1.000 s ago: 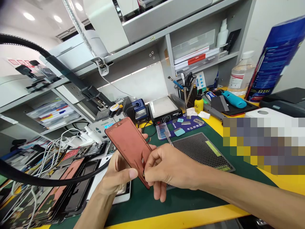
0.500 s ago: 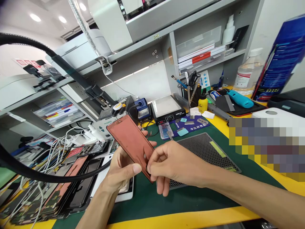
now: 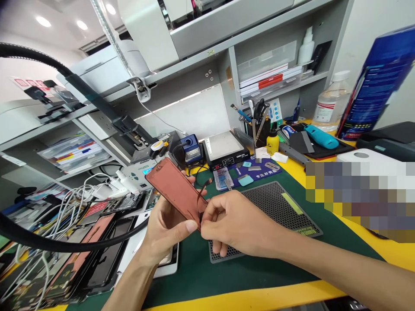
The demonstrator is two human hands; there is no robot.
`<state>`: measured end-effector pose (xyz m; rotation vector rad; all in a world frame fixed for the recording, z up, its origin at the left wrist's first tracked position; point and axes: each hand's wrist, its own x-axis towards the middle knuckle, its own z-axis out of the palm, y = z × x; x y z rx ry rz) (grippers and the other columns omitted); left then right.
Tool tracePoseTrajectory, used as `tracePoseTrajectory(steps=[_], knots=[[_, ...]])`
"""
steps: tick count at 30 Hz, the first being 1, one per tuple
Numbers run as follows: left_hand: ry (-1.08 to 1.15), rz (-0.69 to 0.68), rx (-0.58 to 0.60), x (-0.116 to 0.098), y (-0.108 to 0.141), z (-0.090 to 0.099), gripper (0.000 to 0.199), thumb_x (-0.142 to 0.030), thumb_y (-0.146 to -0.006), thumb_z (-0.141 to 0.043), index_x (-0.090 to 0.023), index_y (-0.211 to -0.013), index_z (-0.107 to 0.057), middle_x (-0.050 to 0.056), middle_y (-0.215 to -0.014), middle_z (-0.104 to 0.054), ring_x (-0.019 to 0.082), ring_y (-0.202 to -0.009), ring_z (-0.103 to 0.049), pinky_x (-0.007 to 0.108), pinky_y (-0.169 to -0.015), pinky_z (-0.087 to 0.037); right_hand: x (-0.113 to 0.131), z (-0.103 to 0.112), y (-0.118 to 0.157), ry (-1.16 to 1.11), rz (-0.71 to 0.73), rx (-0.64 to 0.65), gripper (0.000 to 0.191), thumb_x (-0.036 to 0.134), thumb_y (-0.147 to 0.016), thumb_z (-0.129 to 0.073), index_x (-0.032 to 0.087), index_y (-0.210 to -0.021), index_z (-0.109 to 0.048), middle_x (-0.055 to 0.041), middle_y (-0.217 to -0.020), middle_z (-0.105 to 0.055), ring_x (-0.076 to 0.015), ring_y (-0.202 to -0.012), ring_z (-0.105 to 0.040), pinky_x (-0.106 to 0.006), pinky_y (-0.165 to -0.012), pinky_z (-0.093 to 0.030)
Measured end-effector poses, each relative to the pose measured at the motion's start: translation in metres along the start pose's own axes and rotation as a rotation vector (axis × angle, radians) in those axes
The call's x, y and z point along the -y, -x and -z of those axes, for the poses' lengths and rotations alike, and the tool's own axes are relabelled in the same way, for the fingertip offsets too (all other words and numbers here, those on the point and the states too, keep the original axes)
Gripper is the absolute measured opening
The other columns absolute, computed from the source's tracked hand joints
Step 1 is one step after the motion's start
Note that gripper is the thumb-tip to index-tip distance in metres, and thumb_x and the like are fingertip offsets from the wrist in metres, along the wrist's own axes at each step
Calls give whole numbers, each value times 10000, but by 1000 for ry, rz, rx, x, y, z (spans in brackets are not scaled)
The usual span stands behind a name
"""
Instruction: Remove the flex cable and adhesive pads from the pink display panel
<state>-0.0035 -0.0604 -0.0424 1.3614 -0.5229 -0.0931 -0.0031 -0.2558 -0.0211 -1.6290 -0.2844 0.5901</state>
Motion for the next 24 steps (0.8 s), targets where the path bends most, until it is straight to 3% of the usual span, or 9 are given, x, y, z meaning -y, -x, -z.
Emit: tracePoseTrajectory(steps=[3, 10, 19, 24], knots=[[58, 14, 14, -1, 1, -2, 669, -190, -785, -819, -260, -1372, -505, 76, -1171, -656, 201, -1011, -667, 347, -946, -542, -1, 1, -2, -87, -22, 54, 5, 177, -701, -625, 177, -697, -622, 44, -449, -638, -105, -385, -559, -201, -453, -498], [124, -7, 23, 0, 1, -4, 724, -178, -788, -801, -245, -1428, -469, 89, -1133, -698, 240, -1087, -676, 383, -1001, -530, -5, 1, -4, -130, -39, 67, 51, 171, -681, -599, 172, -636, -622, 66, -412, -574, -75, -338, -529, -190, -471, -408], [143, -28, 28, -1, 0, -5, 826, -180, -791, -796, -241, -1501, -379, 101, -1120, -710, 257, -1100, -681, 383, -997, -529, -3, 0, -4, -173, -73, 67, 43, 189, -628, -587, 164, -628, -621, 25, -565, -666, -76, -345, -541, -246, -541, -459], [160, -14, 17, -1, 0, -6, 829, -182, -785, -801, -243, -1498, -382, 120, -1188, -706, 266, -1109, -682, 410, -1023, -521, -5, 1, -4, -177, -57, 75, 36, 174, -648, -593, 165, -641, -627, 42, -488, -623, -81, -354, -548, -240, -552, -476]])
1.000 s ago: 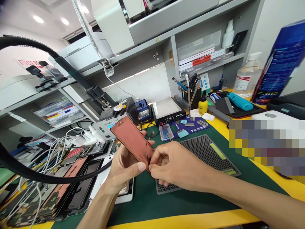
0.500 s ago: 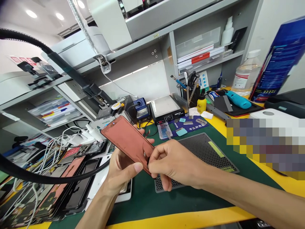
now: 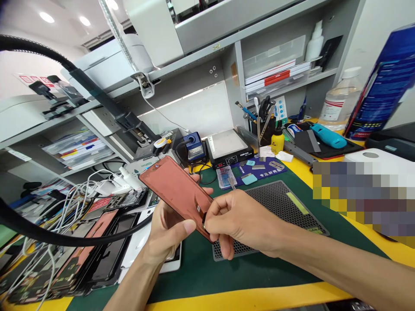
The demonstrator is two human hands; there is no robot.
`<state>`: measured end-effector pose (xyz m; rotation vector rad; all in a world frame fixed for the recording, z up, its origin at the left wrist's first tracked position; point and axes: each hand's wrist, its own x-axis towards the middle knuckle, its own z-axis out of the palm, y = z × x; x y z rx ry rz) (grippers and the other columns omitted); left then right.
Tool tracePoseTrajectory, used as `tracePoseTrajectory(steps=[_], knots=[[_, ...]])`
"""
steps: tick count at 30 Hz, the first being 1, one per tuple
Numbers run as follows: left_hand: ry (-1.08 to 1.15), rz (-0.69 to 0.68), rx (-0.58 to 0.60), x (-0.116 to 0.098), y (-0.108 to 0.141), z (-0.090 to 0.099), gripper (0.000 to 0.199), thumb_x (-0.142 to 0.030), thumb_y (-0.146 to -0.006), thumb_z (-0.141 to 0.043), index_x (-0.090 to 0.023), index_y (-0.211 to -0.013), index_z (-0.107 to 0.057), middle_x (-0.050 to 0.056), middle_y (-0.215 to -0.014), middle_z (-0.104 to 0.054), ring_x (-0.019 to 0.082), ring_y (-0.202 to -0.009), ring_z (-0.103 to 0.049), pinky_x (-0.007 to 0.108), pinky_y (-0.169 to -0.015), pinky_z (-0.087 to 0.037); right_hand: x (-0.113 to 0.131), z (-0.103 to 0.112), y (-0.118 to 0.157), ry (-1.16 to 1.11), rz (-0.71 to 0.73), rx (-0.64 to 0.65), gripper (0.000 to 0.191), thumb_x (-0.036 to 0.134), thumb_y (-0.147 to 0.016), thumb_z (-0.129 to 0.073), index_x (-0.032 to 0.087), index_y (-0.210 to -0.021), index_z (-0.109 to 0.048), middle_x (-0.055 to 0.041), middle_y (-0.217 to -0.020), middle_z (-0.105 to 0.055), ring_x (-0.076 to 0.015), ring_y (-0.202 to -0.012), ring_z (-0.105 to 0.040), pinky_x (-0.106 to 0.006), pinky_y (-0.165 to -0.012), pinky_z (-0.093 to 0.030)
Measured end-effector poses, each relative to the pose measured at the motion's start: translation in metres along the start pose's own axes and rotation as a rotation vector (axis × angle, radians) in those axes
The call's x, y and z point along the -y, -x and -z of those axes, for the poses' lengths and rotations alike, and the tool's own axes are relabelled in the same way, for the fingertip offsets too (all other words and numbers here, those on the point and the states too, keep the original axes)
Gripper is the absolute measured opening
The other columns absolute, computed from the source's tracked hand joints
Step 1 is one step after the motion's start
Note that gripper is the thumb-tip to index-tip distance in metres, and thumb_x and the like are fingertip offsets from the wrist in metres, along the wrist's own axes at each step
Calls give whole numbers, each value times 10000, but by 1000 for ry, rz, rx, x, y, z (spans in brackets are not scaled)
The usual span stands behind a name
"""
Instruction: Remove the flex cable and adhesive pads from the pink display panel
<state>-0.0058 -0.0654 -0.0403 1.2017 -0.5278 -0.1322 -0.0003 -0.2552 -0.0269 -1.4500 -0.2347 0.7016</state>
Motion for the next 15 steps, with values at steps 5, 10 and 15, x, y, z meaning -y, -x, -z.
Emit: tracePoseTrajectory(steps=[5, 10, 15], knots=[[-14, -12, 2, 1, 1, 2, 818, -197, -783, -803, -247, -1490, -396, 114, -1159, -703, 262, -1093, -673, 426, -1019, -519, 2, 0, 1, 16, 23, 22, 27, 156, -697, -606, 164, -679, -625, 25, -487, -643, -111, -398, -601, -243, -543, -519], [-69, 17, 27, -2, 2, 4, 748, -204, -777, -811, -258, -1437, -465, 101, -1200, -676, 263, -1144, -643, 408, -1029, -507, 5, 0, 6, 84, 192, -75, 154, 221, -784, -751, 161, -866, -637, 28, -575, -654, -127, -497, -617, -220, -498, -511], [-3, 76, 105, -2, 1, 5, 695, -227, -781, -794, -223, -1413, -504, 122, -1213, -684, 307, -1122, -665, 446, -992, -523, 6, -1, 9, 39, 342, -106, 274, 281, -791, -834, 171, -956, -645, 51, -635, -628, -105, -510, -599, -189, -469, -493]])
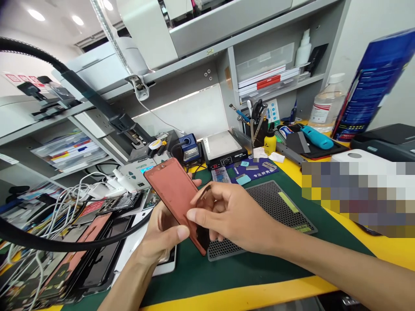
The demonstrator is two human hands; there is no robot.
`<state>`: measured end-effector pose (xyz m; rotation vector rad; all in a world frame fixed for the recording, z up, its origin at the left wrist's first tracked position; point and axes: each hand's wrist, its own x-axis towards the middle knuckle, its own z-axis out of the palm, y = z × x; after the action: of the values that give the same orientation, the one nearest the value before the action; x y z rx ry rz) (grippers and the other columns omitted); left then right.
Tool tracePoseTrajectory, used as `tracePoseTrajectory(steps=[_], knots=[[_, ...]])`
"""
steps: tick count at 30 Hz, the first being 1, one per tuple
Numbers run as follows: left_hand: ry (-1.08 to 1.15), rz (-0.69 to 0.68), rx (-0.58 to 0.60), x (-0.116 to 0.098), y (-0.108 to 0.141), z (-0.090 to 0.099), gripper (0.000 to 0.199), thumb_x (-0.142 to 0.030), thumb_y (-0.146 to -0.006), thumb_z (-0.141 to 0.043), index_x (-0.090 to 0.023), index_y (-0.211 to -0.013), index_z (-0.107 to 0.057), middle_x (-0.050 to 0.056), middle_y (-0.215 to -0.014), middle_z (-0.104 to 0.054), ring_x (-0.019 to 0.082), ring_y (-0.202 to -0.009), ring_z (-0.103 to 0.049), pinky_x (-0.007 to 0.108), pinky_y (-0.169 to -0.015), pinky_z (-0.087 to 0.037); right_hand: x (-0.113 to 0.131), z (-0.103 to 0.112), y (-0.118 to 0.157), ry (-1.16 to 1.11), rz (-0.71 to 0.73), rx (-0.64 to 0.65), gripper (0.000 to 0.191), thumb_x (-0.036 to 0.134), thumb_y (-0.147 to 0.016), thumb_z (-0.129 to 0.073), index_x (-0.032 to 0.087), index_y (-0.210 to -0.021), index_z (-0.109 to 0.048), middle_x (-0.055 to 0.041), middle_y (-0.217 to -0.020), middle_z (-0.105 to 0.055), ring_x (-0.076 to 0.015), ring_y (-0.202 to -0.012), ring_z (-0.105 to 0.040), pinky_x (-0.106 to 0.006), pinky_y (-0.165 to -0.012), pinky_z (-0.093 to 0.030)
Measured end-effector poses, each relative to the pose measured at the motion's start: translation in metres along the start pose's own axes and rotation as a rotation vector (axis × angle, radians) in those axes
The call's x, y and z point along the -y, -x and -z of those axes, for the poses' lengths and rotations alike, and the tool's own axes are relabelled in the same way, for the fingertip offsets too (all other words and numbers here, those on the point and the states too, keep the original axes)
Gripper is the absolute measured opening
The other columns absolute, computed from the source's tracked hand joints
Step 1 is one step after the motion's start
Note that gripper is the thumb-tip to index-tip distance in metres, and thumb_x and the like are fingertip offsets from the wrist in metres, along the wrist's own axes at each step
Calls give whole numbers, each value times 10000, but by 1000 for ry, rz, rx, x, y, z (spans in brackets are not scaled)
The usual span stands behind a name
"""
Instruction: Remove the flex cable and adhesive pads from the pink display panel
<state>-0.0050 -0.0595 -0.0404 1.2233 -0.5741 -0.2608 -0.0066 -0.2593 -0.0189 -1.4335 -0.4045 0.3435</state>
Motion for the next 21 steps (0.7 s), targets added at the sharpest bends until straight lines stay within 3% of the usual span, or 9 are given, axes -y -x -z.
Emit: tracePoseTrajectory(steps=[3, 6, 10, 13, 16, 19, 21], knots=[[53, 41, 1, 1, 1, 5, 769, -270, -771, -781, -190, -1465, -461, 154, -1218, -693, 363, -1160, -650, 486, -974, -531, 1, 2, 0, -34, 12, 33, 242, 291, -773, -861, 159, -873, -684, 30, -647, -647, -105, -521, -600, -184, -459, -498], [121, 79, -38, 2, 3, 8, 779, -332, -731, -770, -162, -1442, -498, 172, -1256, -682, 415, -1206, -621, 528, -988, -524, 0, 5, 1, -10, 117, 35, 177, 281, -782, -858, 163, -813, -730, -13, -819, -705, -107, -596, -627, -195, -505, -533], [138, 109, -71, 0, 2, 4, 843, -393, -653, -772, -159, -1421, -517, 186, -1286, -664, 459, -1175, -631, 586, -967, -532, -3, 4, 5, 217, 414, 31, 65, 241, -838, -821, 188, -836, -784, -39, -944, -778, -157, -842, -734, -227, -782, -591], [145, 92, -78, -4, 1, 1, 890, -387, -599, -796, -216, -1423, -504, 161, -1280, -662, 460, -1150, -642, 603, -936, -546, -3, 2, 9, 415, 691, 44, 59, 169, -848, -810, 187, -882, -765, -23, -899, -792, -153, -845, -754, -239, -880, -593], [97, 90, 10, -8, 1, 3, 835, -421, -570, -814, -193, -1337, -578, 167, -1208, -682, 461, -1111, -655, 611, -930, -546, -2, -2, 11, 525, 878, 80, 113, 111, -850, -793, 178, -920, -735, -28, -890, -799, -158, -871, -768, -225, -913, -598], [73, 106, 104, -12, 4, 6, 737, -433, -601, -801, -154, -1261, -630, 184, -1201, -672, 468, -1141, -637, 623, -994, -502, -3, -4, 14, 633, 973, 104, 126, 100, -869, -763, 173, -965, -726, -35, -897, -807, -160, -918, -774, -180, -921, -594], [95, 101, 111, -15, 7, 5, 737, -393, -607, -798, -199, -1294, -611, 165, -1265, -640, 460, -1194, -612, 620, -1014, -488, -7, -4, 16, 701, 1014, 101, 141, 117, -870, -769, 173, -989, -721, -35, -923, -811, -163, -941, -772, -177, -964, -580]])
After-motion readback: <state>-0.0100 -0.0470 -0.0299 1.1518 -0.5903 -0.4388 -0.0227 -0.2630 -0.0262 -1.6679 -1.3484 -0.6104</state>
